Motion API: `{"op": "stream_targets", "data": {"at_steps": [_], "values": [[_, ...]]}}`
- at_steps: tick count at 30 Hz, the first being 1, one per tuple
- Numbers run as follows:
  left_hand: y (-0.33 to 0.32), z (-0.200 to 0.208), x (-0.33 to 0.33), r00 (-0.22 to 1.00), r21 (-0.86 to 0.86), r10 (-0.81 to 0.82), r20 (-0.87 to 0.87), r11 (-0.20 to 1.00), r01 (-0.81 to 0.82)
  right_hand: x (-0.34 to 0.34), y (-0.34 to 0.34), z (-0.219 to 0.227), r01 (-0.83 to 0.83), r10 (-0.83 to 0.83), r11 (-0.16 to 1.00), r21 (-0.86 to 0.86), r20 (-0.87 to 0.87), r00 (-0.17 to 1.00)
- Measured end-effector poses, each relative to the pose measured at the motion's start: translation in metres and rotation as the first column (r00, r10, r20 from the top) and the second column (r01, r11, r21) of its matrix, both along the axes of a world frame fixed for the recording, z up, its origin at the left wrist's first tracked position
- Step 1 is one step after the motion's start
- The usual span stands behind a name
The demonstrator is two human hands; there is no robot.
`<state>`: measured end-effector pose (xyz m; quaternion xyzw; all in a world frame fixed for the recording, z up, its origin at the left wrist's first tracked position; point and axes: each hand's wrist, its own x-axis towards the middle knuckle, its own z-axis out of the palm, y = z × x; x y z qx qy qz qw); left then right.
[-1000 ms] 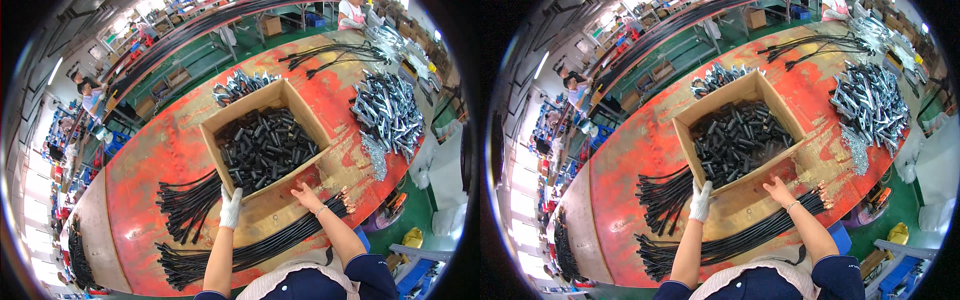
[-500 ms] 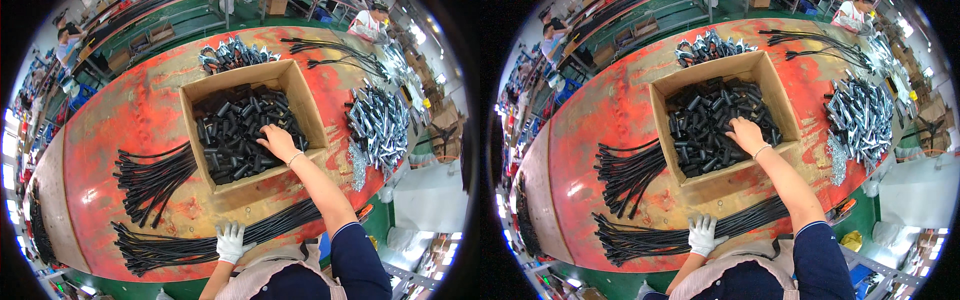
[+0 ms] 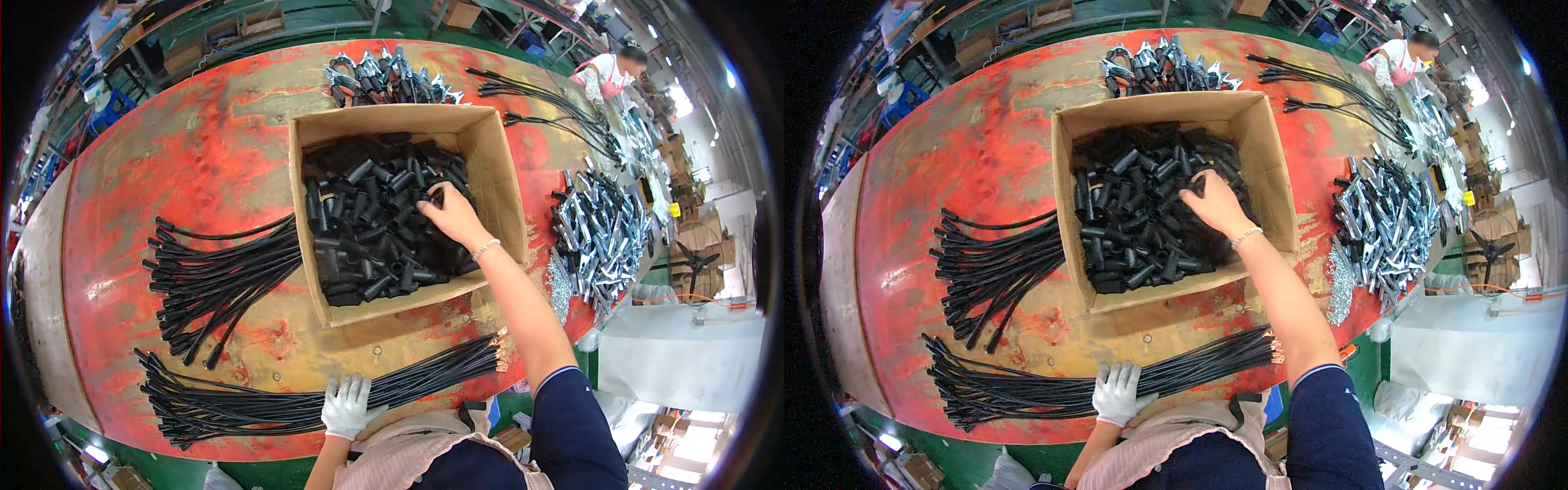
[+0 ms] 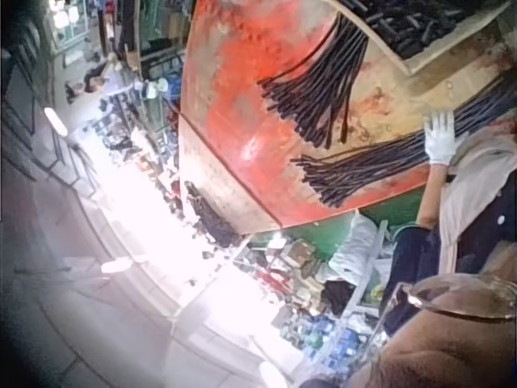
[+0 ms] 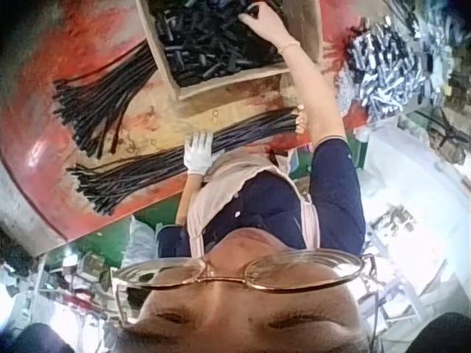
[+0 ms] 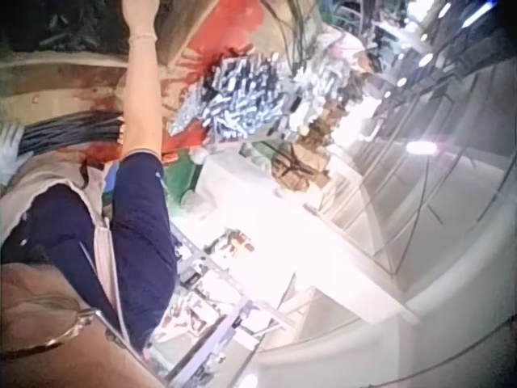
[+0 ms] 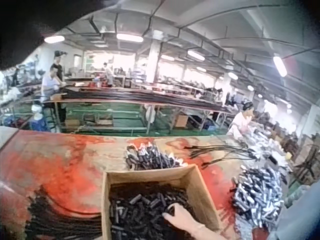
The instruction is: Organizing black electrical cables and sliding plastic protective sleeves onto the ends.
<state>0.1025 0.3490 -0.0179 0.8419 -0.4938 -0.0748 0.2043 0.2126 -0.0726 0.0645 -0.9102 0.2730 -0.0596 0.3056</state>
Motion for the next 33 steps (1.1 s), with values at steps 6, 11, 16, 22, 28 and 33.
{"op": "stream_targets", "data": {"at_steps": [6,11,16,22,28,33], "values": [[0.003,0.002,0.003,0.999,-0.028,-0.007,-0.032,1.0,0.006,0.031,0.011,-0.03,0.138,-0.129,0.967,-0.213,0.054,0.99],[0.007,-0.002,0.0,1.0,0.007,-0.001,-0.028,1.0,0.001,0.02,-0.002,-0.008,0.173,-0.242,0.954,0.246,0.29,0.926],[0.004,0.002,-0.002,1.0,-0.011,0.004,0.012,1.0,-0.003,-0.013,-0.01,0.038,0.151,-0.312,0.695,0.703,0.106,0.944],[0.021,0.012,-0.004,0.999,0.126,-0.05,0.02,0.991,0.047,-0.023,-0.008,0.006,0.081,-0.231,0.737,0.672,0.138,0.963],[0.023,0.044,-0.008,0.999,0.198,0.006,-0.053,0.98,0.004,0.008,-0.005,-0.032,0.038,-0.376,0.68,0.732,0.304,0.875],[0.018,0.033,-0.009,1.0,0.076,-0.01,-0.015,0.997,0.012,0.021,0.0,-0.032,0.163,-0.162,0.98,-0.115,0.017,0.987]]}}
